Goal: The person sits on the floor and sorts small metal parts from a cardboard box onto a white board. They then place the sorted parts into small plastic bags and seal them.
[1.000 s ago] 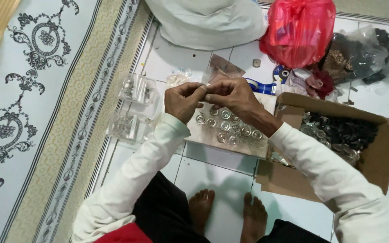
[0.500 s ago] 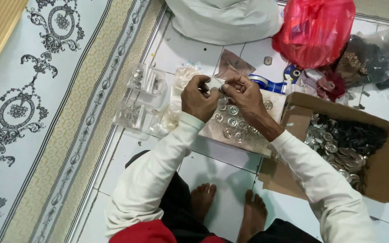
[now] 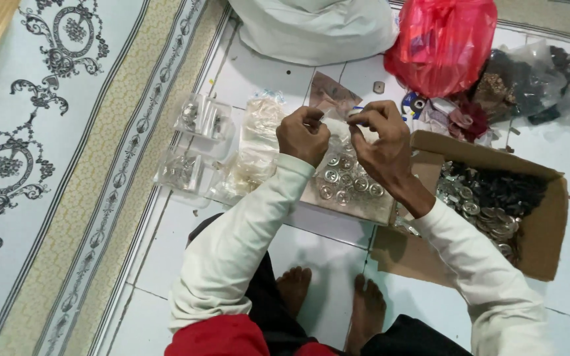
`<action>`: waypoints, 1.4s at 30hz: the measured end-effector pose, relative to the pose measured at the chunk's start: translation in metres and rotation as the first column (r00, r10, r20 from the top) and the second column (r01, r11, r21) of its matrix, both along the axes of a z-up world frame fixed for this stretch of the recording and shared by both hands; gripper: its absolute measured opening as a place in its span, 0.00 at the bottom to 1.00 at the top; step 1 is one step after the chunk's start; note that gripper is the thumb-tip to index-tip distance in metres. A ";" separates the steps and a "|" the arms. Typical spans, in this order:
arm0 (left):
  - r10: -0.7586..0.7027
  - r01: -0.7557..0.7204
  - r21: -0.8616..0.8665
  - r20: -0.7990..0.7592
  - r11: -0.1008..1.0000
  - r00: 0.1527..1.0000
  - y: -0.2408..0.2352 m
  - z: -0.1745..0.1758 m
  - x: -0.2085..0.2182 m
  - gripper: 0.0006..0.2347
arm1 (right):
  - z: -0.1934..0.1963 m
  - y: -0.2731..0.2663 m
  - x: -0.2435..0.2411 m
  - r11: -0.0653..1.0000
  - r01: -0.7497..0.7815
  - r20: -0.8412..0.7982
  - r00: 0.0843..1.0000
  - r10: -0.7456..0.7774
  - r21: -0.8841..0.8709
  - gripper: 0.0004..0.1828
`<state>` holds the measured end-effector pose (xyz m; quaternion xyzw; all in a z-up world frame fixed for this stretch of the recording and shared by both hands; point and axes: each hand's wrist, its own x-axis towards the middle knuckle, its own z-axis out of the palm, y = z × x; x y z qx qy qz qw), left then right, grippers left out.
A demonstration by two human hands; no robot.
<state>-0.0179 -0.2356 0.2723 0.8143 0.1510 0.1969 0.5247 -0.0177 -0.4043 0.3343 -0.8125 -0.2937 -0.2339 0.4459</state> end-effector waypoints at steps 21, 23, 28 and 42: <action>-0.068 0.091 0.202 -0.118 0.975 0.991 0.001 -0.006 -0.008 0.07 | -0.003 0.022 -0.010 0.917 -0.270 -0.303 0.936 0.180 -0.292 0.28; -0.088 0.119 0.184 -0.171 0.976 0.981 0.006 0.002 -0.013 0.07 | -0.005 0.022 -0.011 0.923 -0.284 -0.337 0.922 0.189 -0.259 0.26; -0.102 0.126 0.058 -0.315 0.990 0.944 0.016 0.005 -0.017 0.04 | -0.008 0.023 -0.012 0.935 -0.313 -0.433 0.875 0.216 -0.166 0.24; -0.219 0.116 -0.315 -0.314 0.942 0.924 0.010 0.019 -0.037 0.12 | -0.035 0.021 -0.016 0.959 -0.272 -0.491 0.847 0.201 -0.076 0.06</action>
